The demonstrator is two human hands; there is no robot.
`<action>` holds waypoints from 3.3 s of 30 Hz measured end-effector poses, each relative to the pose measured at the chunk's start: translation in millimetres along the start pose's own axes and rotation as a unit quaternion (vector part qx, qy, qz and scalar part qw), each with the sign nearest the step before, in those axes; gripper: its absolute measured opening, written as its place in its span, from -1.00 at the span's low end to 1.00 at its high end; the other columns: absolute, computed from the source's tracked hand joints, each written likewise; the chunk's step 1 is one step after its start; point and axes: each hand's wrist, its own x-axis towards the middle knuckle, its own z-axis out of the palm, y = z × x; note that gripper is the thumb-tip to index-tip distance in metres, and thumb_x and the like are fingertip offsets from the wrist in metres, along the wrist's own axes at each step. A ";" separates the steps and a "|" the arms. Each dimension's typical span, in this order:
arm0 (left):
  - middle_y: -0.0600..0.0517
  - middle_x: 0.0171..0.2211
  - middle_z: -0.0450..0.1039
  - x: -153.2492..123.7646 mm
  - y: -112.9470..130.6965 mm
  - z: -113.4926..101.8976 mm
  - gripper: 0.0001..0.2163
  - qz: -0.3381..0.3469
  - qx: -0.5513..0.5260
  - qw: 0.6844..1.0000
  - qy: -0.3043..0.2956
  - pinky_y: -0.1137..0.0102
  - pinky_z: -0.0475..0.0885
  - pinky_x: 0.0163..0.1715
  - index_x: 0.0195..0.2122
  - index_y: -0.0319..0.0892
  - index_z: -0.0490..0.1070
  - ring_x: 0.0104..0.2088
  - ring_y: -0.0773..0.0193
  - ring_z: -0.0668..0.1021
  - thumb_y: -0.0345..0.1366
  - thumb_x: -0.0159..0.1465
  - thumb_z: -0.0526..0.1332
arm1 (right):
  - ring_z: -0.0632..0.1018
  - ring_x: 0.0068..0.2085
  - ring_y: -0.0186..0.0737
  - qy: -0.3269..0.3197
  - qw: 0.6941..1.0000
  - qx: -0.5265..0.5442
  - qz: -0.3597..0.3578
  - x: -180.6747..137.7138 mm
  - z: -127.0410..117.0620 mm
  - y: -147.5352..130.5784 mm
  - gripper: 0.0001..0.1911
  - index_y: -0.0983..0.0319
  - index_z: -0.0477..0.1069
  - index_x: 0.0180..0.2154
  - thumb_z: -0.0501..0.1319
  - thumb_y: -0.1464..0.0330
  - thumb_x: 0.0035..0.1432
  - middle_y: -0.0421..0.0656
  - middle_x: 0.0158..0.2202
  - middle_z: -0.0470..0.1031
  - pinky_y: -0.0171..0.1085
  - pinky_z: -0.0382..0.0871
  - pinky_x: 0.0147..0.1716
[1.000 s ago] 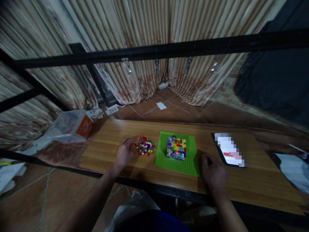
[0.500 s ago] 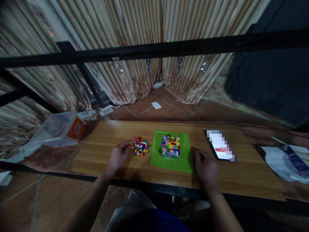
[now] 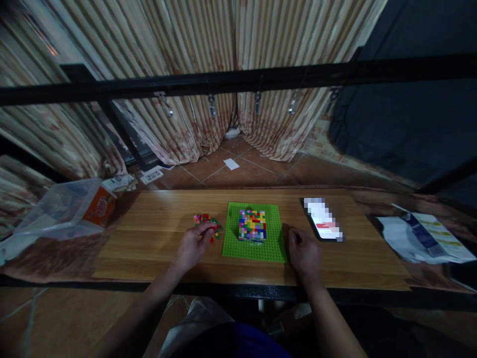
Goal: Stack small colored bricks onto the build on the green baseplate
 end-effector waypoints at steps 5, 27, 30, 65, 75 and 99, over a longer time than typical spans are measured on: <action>0.01 -0.19 0.59 11.3 16.8 17.8 -0.79 0.030 0.002 0.999 -0.037 0.41 0.45 -0.17 -0.17 -0.12 0.50 -0.21 0.28 0.60 -0.34 0.32 0.07 | 0.58 -0.27 -0.05 -0.010 1.000 -0.005 0.004 0.1 1.0 -0.3 -0.48 0.29 0.56 -0.21 0.00 0.05 0.24 0.07 -0.20 0.60 -0.20 0.36 -0.31; 0.12 -0.48 0.54 50.0 44.2 41.9 -0.79 0.031 0.050 0.994 -0.097 0.49 0.33 -0.38 -0.38 -0.08 0.56 -0.45 0.35 0.51 -0.36 0.24 0.12 | 0.58 -0.26 -0.06 -0.001 1.000 0.019 0.002 -0.2 -1.1 -9.7 -0.54 0.28 0.54 -0.26 0.01 0.09 0.26 0.05 -0.24 0.61 -0.21 0.35 -0.30; 0.12 -0.47 0.55 50.7 44.4 45.7 -0.81 0.032 0.066 0.994 -0.079 0.49 0.34 -0.37 -0.39 -0.07 0.55 -0.46 0.35 0.52 -0.35 0.23 0.14 | 0.58 -0.27 -0.05 0.001 1.000 0.015 -0.002 -0.3 -1.2 -9.3 -0.53 0.28 0.54 -0.26 0.01 0.10 0.26 0.06 -0.25 0.61 -0.21 0.35 -0.30; 0.05 -0.34 0.57 33.4 54.7 59.8 -0.86 -0.050 0.055 0.997 -0.006 0.43 0.40 -0.29 -0.34 -0.12 0.50 -0.33 0.29 0.58 -0.44 0.18 0.16 | 0.58 -0.26 -0.06 0.001 1.000 0.023 0.007 -0.4 -0.1 -9.2 -0.49 0.28 0.54 -0.23 -0.01 0.04 0.27 0.06 -0.22 0.61 -0.19 0.38 -0.29; 0.05 -0.36 0.53 27.7 57.5 61.5 -0.86 0.000 0.104 0.995 -0.009 0.44 0.36 -0.34 -0.34 -0.11 0.48 -0.37 0.32 0.55 -0.42 0.23 0.14 | 0.59 -0.24 -0.05 -0.001 1.000 0.026 -0.003 -0.1 1.0 -7.6 -0.48 0.25 0.54 -0.22 -0.02 0.04 0.27 0.05 -0.22 0.61 -0.18 0.39 -0.27; 0.05 -0.40 0.59 42.5 38.0 64.5 -0.95 -0.063 -0.060 0.996 0.014 0.47 0.41 -0.37 -0.33 -0.15 0.48 -0.39 0.31 0.60 -0.32 0.19 0.26 | 0.59 -0.25 -0.05 0.000 1.000 0.019 0.006 -0.1 -0.8 -9.9 -0.52 0.29 0.54 -0.24 0.01 0.08 0.26 0.05 -0.24 0.61 -0.20 0.37 -0.28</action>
